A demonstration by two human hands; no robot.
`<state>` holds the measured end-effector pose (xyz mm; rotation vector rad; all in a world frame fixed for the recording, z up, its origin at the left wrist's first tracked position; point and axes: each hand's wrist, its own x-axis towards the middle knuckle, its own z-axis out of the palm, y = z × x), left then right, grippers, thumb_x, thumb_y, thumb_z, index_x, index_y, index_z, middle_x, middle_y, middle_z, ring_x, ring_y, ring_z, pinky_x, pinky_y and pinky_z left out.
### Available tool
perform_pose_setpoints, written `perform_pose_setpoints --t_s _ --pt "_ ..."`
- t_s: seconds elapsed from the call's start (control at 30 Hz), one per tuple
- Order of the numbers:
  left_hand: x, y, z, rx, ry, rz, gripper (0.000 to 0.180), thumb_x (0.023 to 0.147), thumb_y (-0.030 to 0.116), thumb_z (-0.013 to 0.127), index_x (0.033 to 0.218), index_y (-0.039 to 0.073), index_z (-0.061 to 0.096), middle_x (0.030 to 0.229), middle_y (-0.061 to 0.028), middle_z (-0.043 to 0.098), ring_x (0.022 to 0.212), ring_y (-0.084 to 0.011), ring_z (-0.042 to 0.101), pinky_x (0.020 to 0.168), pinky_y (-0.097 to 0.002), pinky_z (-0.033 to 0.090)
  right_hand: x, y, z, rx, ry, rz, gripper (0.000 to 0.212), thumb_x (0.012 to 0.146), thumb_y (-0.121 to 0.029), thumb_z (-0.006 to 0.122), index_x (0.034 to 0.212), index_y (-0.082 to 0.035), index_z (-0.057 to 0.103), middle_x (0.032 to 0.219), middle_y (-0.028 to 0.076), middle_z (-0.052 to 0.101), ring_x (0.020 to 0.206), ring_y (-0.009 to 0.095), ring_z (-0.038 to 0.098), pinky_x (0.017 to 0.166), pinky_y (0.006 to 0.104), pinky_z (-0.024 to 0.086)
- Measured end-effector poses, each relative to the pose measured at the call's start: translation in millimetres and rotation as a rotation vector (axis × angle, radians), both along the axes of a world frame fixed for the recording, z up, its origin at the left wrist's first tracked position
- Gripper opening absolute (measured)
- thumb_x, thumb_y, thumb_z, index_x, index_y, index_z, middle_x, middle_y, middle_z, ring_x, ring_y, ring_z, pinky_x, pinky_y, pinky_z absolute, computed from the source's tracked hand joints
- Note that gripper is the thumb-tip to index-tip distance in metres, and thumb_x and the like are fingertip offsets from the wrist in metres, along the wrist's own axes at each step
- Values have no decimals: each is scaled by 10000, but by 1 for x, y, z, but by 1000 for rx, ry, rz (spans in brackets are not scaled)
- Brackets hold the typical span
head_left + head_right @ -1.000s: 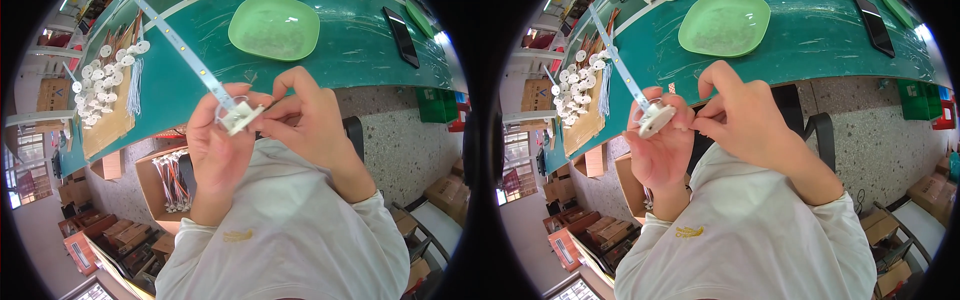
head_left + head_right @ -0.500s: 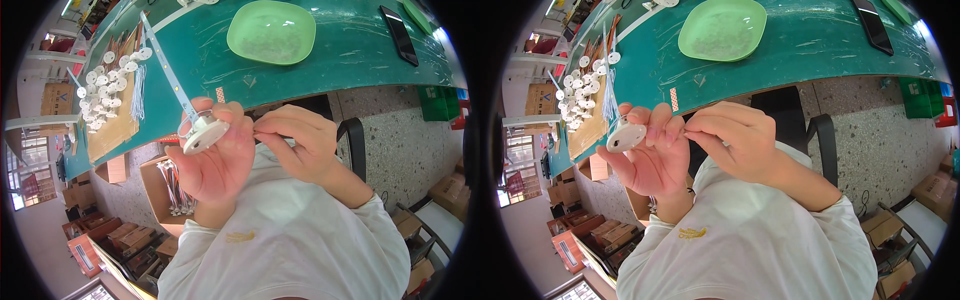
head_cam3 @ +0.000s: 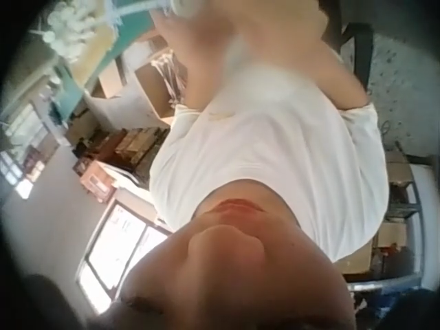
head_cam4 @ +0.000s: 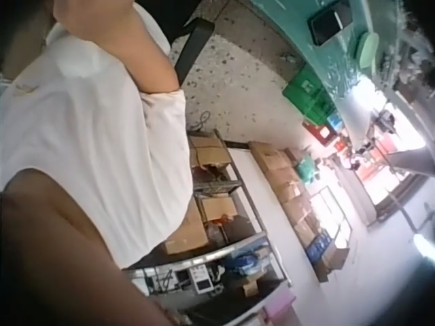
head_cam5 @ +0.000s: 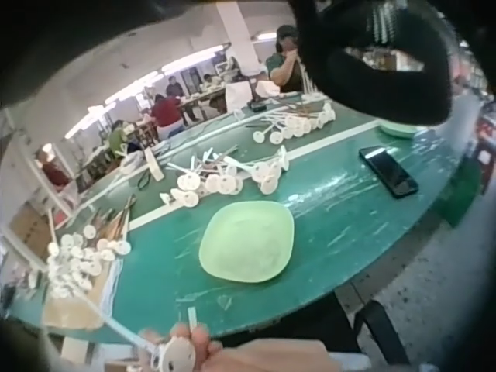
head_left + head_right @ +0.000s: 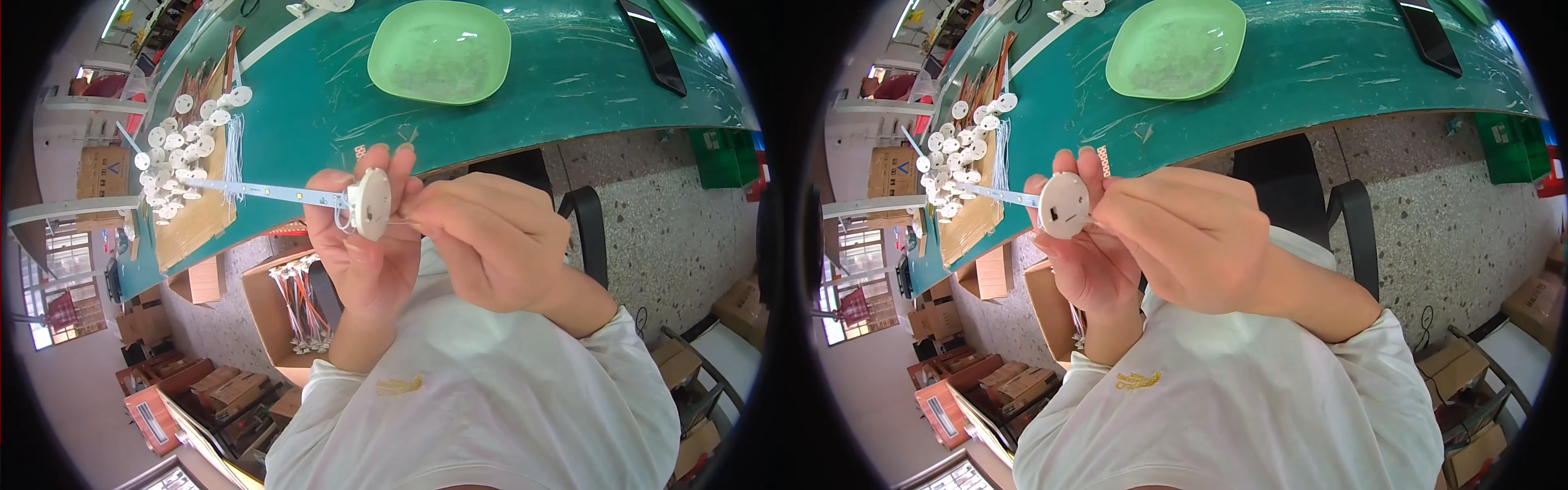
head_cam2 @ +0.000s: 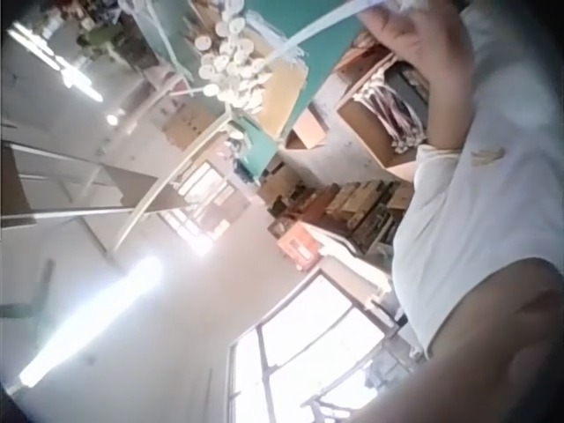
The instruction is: The recorder is assembling LED light strips by attaching plastic circular bases and testing them on a power rail.
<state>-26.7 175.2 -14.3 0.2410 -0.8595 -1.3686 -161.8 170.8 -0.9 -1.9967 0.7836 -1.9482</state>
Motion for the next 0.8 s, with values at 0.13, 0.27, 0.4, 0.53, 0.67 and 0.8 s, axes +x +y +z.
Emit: perform_pose_setpoints --t_s 0.13,0.27,0.4,0.53,0.67,0.8 --pt "-2 1 -2 -3 -45 -6 531 860 220 743 1262 110 413 1363 -189 526 1290 -360 494 1042 -428 463 3 -1 -1 -22 9 -56 139 740 92 672 872 51 659 824 164 684 649 270 674 580 309 558" --pt "-4 4 0 -12 -31 3 531 853 194 750 1252 110 410 1364 -188 525 1286 -356 499 1043 -429 464 8 2 2 -77 27 -100 166 716 91 674 876 48 660 831 159 681 661 277 675 582 325 568" --pt "-7 -3 -5 -48 -7 -7 535 843 175 758 1242 102 409 1358 -204 521 1277 -356 507 1044 -441 462 7 -6 -1 -123 79 -155 176 702 86 671 875 56 655 827 158 676 658 281 672 579 325 568" --pt "-9 2 -4 -44 -59 35 533 840 165 760 1235 98 408 1345 -222 522 1259 -357 521 1054 -476 446 11 -3 4 -156 107 -194 174 707 84 664 880 72 652 815 161 664 653 284 666 570 322 564" --pt "-1 -3 3 -60 -122 83 511 859 132 731 1251 54 413 1304 -236 546 1229 -354 541 1077 -543 398 11 -8 4 -181 172 -170 175 709 93 658 882 72 654 809 155 661 653 273 663 570 318 561" --pt "14 -10 14 -7 -257 11 499 889 86 679 1298 -25 416 1256 -236 584 1192 -359 569 1053 -531 423 7 -19 12 -187 241 -114 176 708 86 677 880 49 664 817 131 666 640 256 657 559 307 551"
